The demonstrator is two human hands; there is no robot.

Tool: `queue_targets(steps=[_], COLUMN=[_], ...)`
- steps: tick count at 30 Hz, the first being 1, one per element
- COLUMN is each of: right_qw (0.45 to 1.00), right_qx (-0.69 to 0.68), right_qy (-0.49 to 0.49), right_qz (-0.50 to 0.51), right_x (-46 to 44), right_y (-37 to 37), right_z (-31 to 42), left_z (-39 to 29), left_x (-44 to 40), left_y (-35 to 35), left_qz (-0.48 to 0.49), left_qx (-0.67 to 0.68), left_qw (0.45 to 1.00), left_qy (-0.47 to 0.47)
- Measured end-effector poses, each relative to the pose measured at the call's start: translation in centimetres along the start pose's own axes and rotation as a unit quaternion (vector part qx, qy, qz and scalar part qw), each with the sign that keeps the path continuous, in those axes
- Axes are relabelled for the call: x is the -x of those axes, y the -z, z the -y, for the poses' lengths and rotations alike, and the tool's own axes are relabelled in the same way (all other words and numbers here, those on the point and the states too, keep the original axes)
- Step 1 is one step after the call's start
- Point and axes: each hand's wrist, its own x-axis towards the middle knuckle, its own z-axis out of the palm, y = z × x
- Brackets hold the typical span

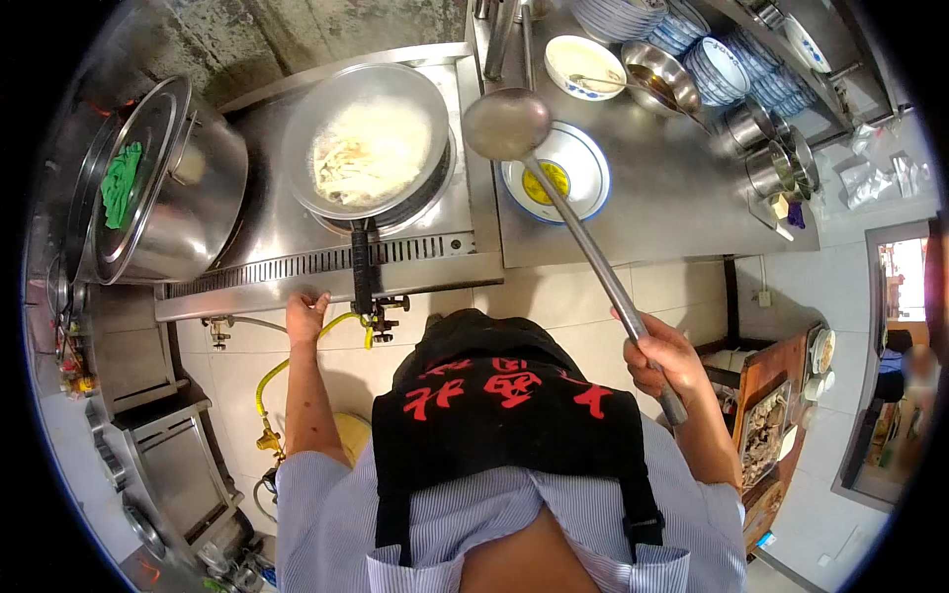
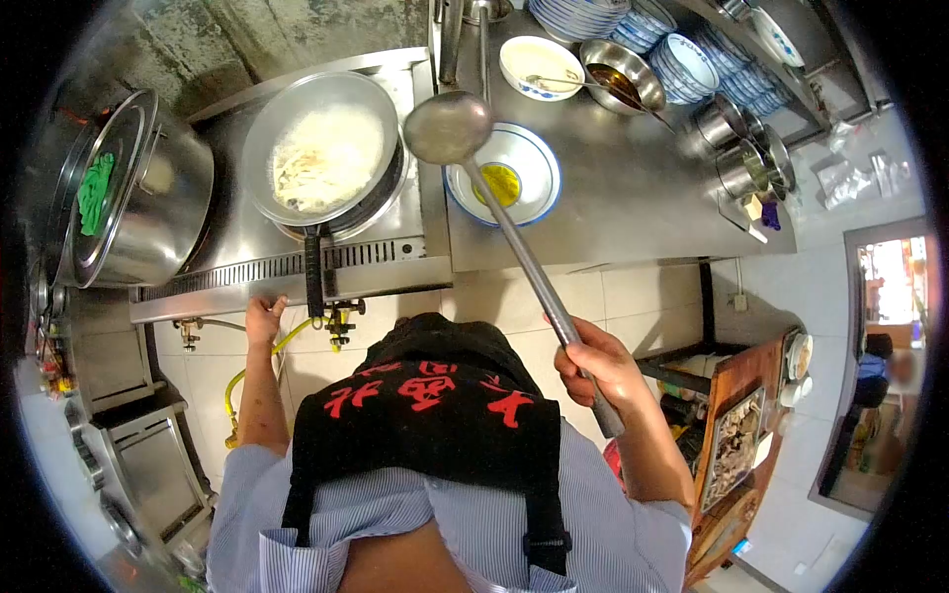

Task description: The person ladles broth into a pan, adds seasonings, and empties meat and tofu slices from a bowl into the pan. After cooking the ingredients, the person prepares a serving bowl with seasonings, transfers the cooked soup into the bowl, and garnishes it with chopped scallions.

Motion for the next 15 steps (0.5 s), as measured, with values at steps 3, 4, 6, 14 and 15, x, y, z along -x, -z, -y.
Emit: queue_targets(steps=[3, 4, 6, 14, 15], right_qw=[0.998, 0.996, 0.989, 0.816, 0.82], right_qx=[0.012, 0.014, 0.052, 0.491, 0.486], right_qy=[0.014, 0.014, -0.003, 0.111, 0.117], right_qz=[-0.057, -0.089, -0.142, -0.284, -0.278], right_x=[2.0, 2.4, 2.7, 1.8, 1.3], right_y=[1.8, 2.4, 2.9, 5.1, 4.9], right_z=[-1.0, -1.5, -1.9, -5.9, -6.0], left_z=[0.8, 1.2, 1.6, 4.8, 5.9], left_x=[0.0, 0.1, 0.2, 1.2, 1.7], left_y=[-1.0, -1.6, -2.3, -5.2, -6.0], left_qz=[-0.011, -0.03, -0.048, -0.078, -0.056], left_qx=[0.022, 0.043, 0.076, 0.228, 0.233], left_qw=[1.0, 0.998, 0.996, 0.967, 0.964], left_qy=[0.018, 0.018, 0.019, 0.078, 0.114])
